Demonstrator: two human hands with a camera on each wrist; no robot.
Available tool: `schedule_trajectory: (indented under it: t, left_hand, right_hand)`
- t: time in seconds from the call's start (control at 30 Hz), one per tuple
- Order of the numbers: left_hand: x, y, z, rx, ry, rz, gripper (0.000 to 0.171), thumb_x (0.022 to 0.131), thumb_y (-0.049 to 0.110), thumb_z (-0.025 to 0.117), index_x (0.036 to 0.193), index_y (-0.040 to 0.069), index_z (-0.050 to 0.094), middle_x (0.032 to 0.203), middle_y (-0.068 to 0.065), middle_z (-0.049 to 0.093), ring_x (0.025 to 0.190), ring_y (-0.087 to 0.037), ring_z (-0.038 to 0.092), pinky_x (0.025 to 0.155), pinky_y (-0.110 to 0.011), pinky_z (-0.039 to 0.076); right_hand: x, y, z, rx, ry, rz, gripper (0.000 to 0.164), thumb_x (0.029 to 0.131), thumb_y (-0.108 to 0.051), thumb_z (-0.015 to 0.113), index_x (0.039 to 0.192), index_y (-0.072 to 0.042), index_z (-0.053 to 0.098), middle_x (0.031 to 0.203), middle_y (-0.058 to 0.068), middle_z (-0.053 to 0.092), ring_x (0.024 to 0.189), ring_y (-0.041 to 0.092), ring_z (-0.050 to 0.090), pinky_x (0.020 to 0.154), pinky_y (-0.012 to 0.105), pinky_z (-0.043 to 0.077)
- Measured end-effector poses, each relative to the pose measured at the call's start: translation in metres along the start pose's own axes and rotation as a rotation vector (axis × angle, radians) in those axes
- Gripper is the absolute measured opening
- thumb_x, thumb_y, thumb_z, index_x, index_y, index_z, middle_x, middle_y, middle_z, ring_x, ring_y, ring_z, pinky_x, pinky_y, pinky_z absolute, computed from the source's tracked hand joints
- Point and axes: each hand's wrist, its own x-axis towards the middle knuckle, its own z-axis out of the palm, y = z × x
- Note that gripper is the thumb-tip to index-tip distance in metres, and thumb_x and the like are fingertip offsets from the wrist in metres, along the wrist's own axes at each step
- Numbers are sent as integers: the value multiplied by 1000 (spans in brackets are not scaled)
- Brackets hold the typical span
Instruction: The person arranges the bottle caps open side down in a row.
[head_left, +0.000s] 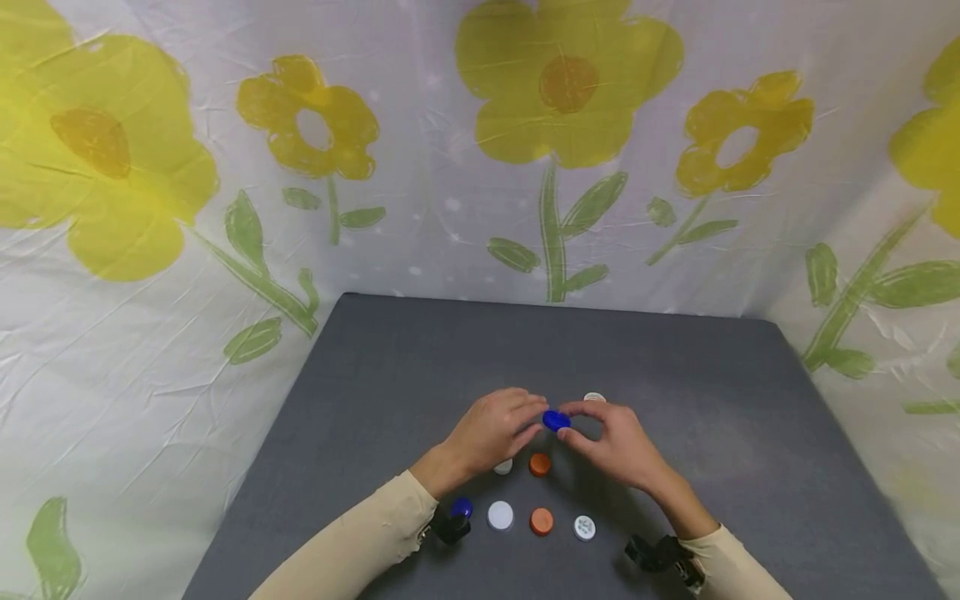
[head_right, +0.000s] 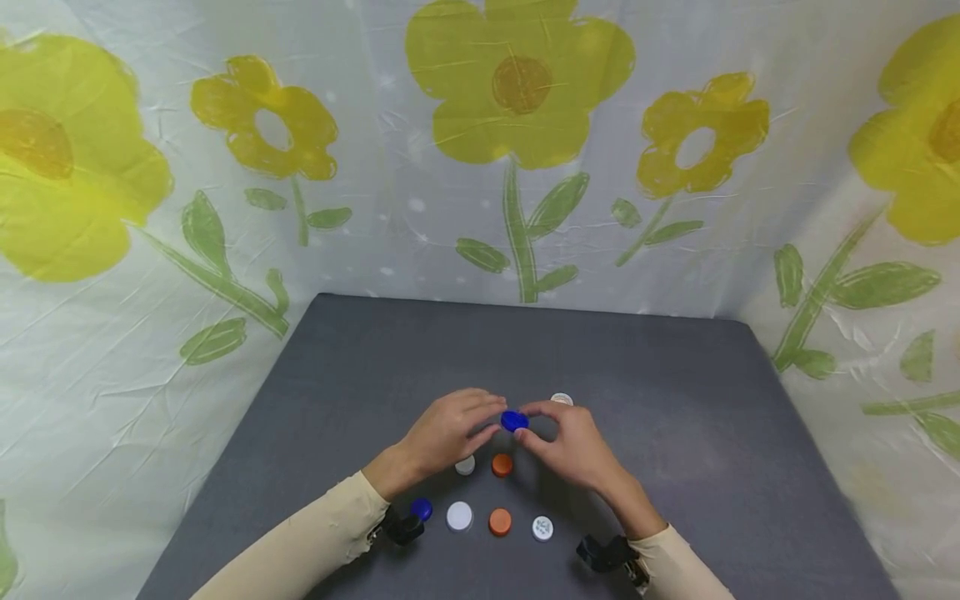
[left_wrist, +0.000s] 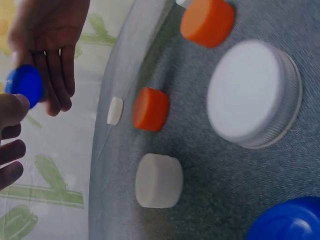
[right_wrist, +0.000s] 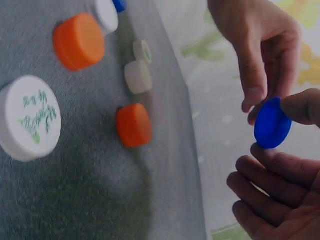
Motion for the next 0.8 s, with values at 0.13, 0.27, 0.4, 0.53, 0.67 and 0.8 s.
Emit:
schedule_trajectory:
  t: [0.13, 0.27, 0.4, 0.53, 0.67, 0.8]
  left_hand:
    - [-1, 1, 2, 15, 34, 39, 24, 92, 14, 90, 114, 6, 83, 116, -6, 83, 109, -21, 77, 100, -35, 62]
    - [-3, 3, 3, -37, 18, -17, 21, 92, 14, 90, 110, 8, 83, 109, -3, 84, 104, -19, 77, 95, -33, 63]
    - [-2, 3, 0, -123, -18, -116, 16, 95, 18, 87, 108, 10, 83, 103, -1, 84, 98, -16, 78, 90, -33, 64]
    - [1, 4, -5, -274, -19, -219, 15, 95, 18, 86, 106, 7, 84, 99, -4, 84, 93, -18, 80, 86, -36, 65]
    - [2, 4, -9, -514, -29, -378, 14, 96, 17, 84, 104, 5, 85, 96, -5, 85, 87, -14, 80, 82, -39, 66]
    - [4, 5, -13, -695, -48, -538, 15, 97, 19, 83, 104, 6, 85, 96, -5, 84, 84, -6, 77, 82, -31, 66]
  right_hand:
    - [-1, -2, 1, 67, -51, 63, 17, 102, -27, 78, 116, -19, 84, 113, -8, 82, 114, 24, 78, 103, 57, 59]
    - [-2, 0, 4, 87, -58, 80, 17, 105, -28, 74, 116, -20, 84, 113, -9, 82, 114, 21, 77, 104, 56, 59]
    - [-6, -1, 2, 84, 26, 53, 20, 103, -26, 76, 120, -19, 83, 117, -6, 83, 115, 27, 77, 102, 61, 58]
    - [-9, -5, -3, 13, 145, -69, 34, 95, -19, 86, 129, -17, 80, 127, 0, 81, 120, 28, 76, 100, 59, 60]
    - [-10, -6, -4, -107, 239, -278, 59, 82, -8, 95, 138, -12, 74, 136, 7, 77, 124, 30, 74, 107, 36, 59]
    - [-8, -6, -3, -152, 284, -464, 70, 77, -2, 96, 142, -3, 70, 141, 14, 72, 127, 37, 69, 124, 18, 37]
